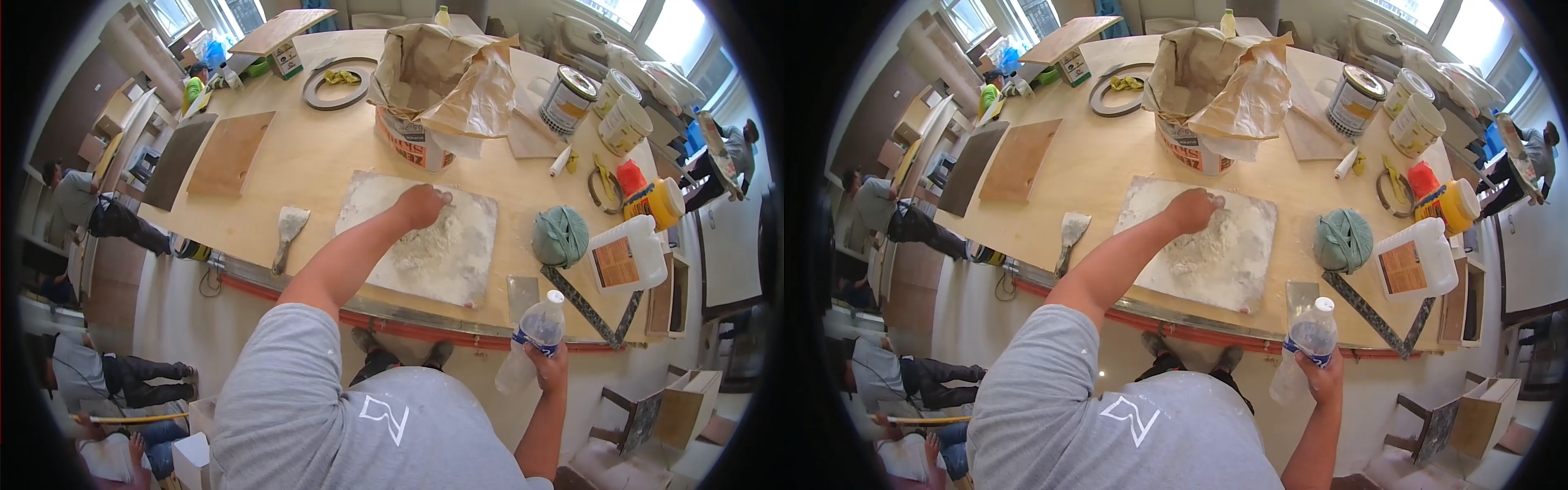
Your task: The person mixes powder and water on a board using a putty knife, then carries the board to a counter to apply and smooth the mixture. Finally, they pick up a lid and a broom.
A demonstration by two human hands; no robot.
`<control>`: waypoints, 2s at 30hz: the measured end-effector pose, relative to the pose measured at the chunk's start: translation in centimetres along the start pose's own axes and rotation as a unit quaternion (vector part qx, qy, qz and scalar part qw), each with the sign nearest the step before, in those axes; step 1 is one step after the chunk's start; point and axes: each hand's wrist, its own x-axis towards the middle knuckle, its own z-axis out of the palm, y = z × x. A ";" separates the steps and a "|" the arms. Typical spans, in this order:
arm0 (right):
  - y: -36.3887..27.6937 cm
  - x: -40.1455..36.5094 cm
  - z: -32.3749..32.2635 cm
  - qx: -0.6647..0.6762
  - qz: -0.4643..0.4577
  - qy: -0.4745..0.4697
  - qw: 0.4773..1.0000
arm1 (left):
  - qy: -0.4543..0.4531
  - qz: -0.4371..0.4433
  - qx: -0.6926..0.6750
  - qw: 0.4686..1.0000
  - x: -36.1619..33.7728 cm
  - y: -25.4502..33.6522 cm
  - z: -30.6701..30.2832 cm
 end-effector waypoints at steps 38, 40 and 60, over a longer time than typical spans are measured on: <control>1.5 3.3 -8.4 0.025 -0.134 -0.028 0.990 | 0.291 -0.548 -0.487 0.614 -18.5 6.9 4.4; 0.8 3.1 -7.8 0.034 -0.130 -0.033 0.990 | 0.314 -0.602 -0.512 0.526 -18.8 9.5 6.2; 0.6 2.4 -7.1 0.011 -0.142 -0.027 0.989 | -0.007 -0.136 0.111 0.984 -10.8 5.9 -0.3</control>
